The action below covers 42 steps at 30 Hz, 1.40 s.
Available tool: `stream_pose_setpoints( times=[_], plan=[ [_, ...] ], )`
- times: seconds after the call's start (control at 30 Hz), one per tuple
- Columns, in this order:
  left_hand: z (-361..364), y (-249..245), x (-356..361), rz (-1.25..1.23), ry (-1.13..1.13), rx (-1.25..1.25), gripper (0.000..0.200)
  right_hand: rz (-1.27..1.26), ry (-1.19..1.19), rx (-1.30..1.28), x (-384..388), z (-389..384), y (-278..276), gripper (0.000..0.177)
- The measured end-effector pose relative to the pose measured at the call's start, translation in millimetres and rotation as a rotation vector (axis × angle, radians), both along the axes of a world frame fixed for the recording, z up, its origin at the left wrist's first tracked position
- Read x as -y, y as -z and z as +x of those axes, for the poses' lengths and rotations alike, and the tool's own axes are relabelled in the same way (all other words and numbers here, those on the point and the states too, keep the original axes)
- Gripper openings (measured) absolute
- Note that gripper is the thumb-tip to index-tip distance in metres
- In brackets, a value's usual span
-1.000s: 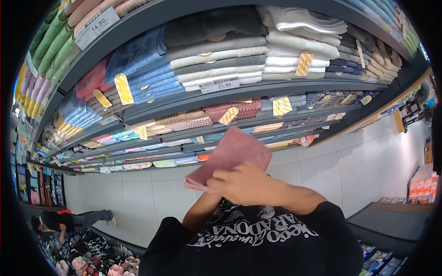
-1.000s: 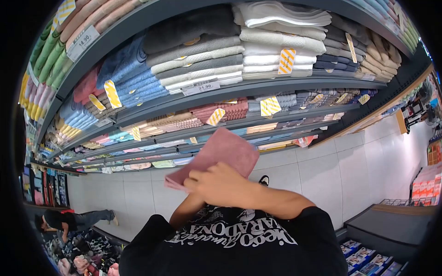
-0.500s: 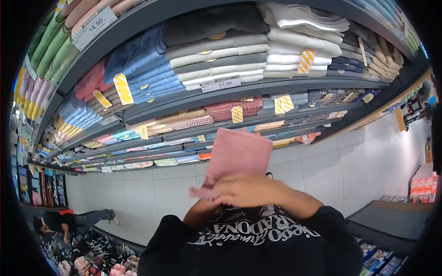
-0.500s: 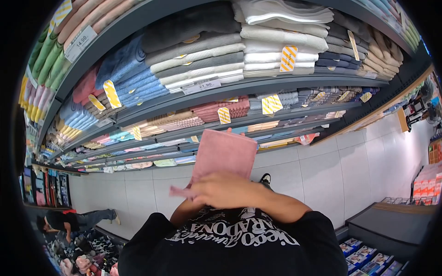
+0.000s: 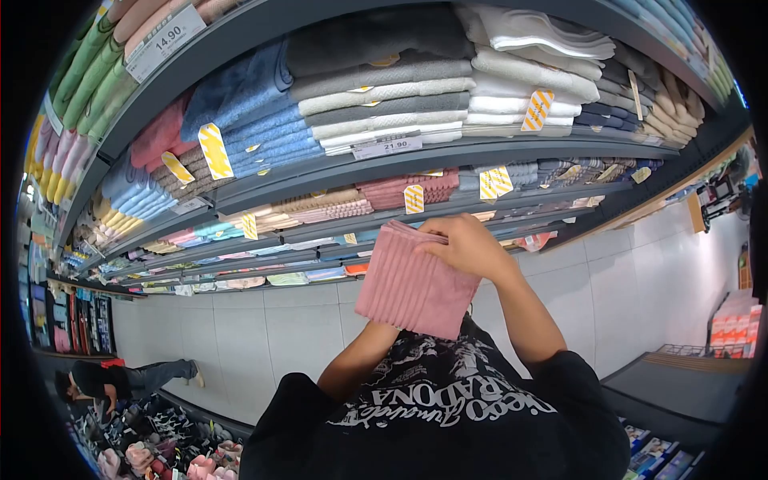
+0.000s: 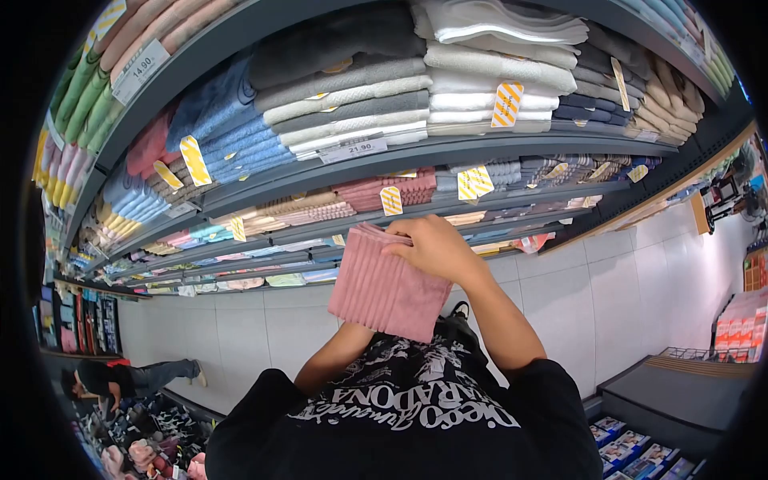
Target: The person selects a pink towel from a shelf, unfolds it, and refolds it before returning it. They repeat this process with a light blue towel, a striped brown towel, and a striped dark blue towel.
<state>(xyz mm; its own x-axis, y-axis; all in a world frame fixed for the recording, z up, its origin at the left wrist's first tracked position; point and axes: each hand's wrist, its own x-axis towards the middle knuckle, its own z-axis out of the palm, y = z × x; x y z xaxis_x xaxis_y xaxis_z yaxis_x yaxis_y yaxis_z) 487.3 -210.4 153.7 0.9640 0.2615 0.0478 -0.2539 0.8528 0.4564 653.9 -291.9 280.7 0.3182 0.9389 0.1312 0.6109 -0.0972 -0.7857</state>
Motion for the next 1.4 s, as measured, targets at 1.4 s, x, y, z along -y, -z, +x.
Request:
stream_pose_setpoints(
  times=[1.4],
  plan=[
    [-14.2, -7.5, -3.0, 0.365, -0.074, -0.202, 0.053, 0.01, 0.028, 0.474, 45.0, -109.9, 44.7, 0.045]
  ],
)
